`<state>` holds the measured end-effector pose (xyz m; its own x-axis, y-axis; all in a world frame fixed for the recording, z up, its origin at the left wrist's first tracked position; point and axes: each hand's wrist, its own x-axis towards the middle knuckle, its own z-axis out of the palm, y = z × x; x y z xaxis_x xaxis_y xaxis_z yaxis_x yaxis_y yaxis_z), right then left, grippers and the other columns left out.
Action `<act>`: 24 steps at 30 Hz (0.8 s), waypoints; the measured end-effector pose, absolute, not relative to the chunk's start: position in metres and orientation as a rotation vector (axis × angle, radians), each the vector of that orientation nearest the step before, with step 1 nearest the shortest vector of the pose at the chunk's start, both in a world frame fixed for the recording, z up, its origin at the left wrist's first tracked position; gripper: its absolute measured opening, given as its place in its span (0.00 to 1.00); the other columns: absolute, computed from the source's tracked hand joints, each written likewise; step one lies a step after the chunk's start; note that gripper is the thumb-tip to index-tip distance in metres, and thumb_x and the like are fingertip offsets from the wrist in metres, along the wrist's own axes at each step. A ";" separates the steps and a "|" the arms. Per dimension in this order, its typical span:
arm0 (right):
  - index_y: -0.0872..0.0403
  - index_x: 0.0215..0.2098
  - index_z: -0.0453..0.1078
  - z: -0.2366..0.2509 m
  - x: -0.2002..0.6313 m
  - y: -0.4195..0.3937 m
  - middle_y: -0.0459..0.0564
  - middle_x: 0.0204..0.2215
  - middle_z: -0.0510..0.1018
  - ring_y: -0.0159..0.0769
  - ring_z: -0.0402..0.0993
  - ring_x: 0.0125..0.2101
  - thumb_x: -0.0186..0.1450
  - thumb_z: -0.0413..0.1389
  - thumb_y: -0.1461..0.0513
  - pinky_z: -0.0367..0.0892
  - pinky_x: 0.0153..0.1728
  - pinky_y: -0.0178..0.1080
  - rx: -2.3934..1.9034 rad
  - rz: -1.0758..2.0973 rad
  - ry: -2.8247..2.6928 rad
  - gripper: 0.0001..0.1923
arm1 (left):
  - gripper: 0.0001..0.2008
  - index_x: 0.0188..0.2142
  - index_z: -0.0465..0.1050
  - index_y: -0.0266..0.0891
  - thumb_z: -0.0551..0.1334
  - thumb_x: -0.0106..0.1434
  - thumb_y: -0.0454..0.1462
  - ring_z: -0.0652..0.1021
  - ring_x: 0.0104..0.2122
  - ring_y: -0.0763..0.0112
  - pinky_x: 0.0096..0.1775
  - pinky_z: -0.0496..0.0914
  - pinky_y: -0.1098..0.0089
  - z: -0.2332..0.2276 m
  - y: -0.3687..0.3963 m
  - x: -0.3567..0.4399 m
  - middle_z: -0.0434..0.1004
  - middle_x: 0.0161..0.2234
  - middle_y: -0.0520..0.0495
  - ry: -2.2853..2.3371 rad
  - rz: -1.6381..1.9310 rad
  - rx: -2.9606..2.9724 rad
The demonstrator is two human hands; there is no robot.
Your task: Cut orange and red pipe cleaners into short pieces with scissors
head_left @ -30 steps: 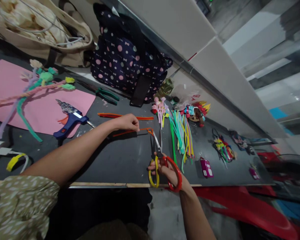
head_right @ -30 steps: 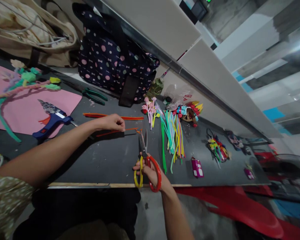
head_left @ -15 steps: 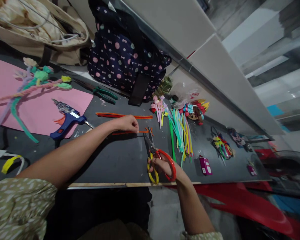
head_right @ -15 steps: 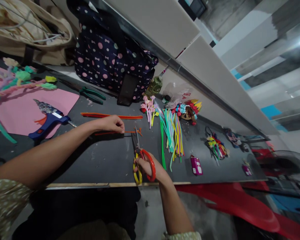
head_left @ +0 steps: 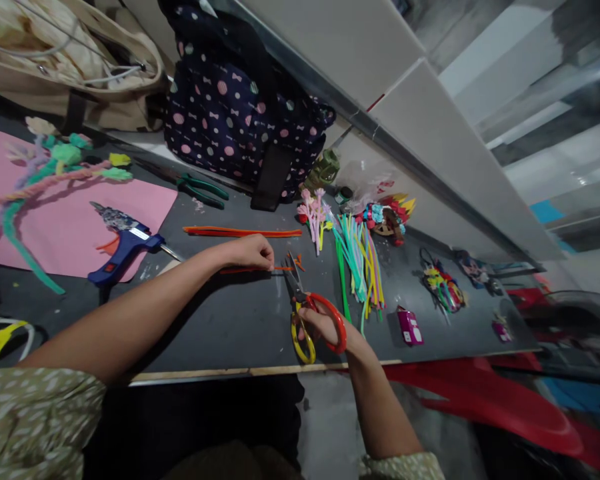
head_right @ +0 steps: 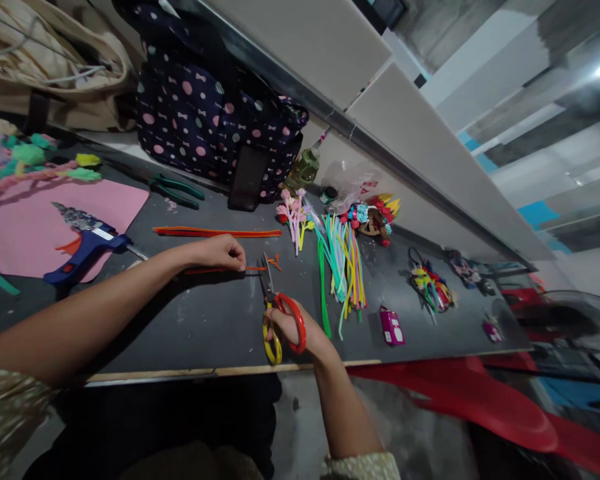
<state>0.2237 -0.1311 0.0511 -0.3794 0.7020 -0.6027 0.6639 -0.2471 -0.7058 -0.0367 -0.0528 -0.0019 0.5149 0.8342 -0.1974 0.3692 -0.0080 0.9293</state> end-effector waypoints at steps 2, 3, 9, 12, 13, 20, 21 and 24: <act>0.56 0.32 0.68 0.051 0.222 -0.130 0.47 0.18 0.76 0.31 0.69 0.18 0.63 0.50 0.57 0.63 0.19 0.31 -1.745 1.733 -1.909 0.11 | 0.08 0.26 0.77 0.35 0.64 0.49 0.38 0.67 0.22 0.75 0.27 0.57 0.72 -0.001 -0.053 -0.037 0.70 0.20 0.52 1.058 0.497 1.597; 0.56 0.32 0.69 0.050 0.221 -0.129 0.46 0.18 0.76 0.30 0.68 0.17 0.64 0.50 0.57 0.63 0.19 0.31 -1.749 1.725 -1.918 0.11 | 0.08 0.26 0.77 0.35 0.64 0.49 0.38 0.67 0.22 0.75 0.27 0.57 0.72 0.000 -0.054 -0.037 0.70 0.19 0.52 1.062 0.496 1.593; 0.56 0.33 0.70 0.043 0.226 -0.128 0.47 0.20 0.77 0.29 0.68 0.18 0.65 0.50 0.56 0.62 0.20 0.31 -1.735 1.689 -1.987 0.12 | 0.07 0.27 0.78 0.35 0.64 0.50 0.37 0.66 0.22 0.75 0.27 0.56 0.72 0.004 -0.053 -0.037 0.70 0.19 0.53 1.089 0.491 1.605; 0.56 0.35 0.70 0.039 0.229 -0.128 0.46 0.20 0.77 0.29 0.68 0.18 0.65 0.50 0.56 0.62 0.20 0.30 -1.729 1.693 -1.989 0.12 | 0.07 0.27 0.78 0.35 0.64 0.50 0.38 0.66 0.22 0.76 0.27 0.57 0.73 0.005 -0.053 -0.037 0.69 0.19 0.53 1.087 0.495 1.626; 0.56 0.36 0.69 0.038 0.230 -0.128 0.46 0.20 0.77 0.29 0.68 0.18 0.66 0.49 0.56 0.62 0.20 0.30 -1.722 1.690 -1.990 0.13 | 0.07 0.27 0.78 0.35 0.64 0.50 0.38 0.66 0.22 0.76 0.27 0.57 0.73 0.006 -0.054 -0.037 0.69 0.19 0.53 1.083 0.498 1.631; 0.55 0.39 0.68 0.030 0.232 -0.128 0.45 0.19 0.76 0.30 0.68 0.18 0.66 0.49 0.55 0.60 0.19 0.30 -1.699 1.673 -1.999 0.13 | 0.07 0.26 0.78 0.35 0.64 0.50 0.37 0.67 0.23 0.76 0.28 0.57 0.73 0.006 -0.055 -0.037 0.70 0.20 0.52 1.066 0.516 1.640; 0.55 0.39 0.68 0.029 0.232 -0.128 0.45 0.20 0.76 0.30 0.68 0.18 0.66 0.49 0.55 0.60 0.20 0.31 -1.696 1.669 -1.998 0.13 | 0.07 0.26 0.78 0.35 0.64 0.50 0.37 0.67 0.23 0.76 0.28 0.58 0.73 0.006 -0.055 -0.037 0.70 0.20 0.52 1.065 0.516 1.639; 0.54 0.39 0.67 0.028 0.232 -0.129 0.44 0.20 0.75 0.30 0.69 0.19 0.66 0.49 0.54 0.61 0.20 0.31 -1.691 1.672 -1.988 0.12 | 0.07 0.26 0.78 0.34 0.64 0.50 0.37 0.67 0.23 0.75 0.28 0.58 0.73 0.005 -0.054 -0.036 0.71 0.20 0.52 1.065 0.512 1.645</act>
<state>0.2322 -0.1288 0.0276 -0.4043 0.7220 -0.5615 0.6770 -0.1765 -0.7145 -0.0365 -0.0540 0.0049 0.5104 0.8417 -0.1765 0.3871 -0.0415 0.9211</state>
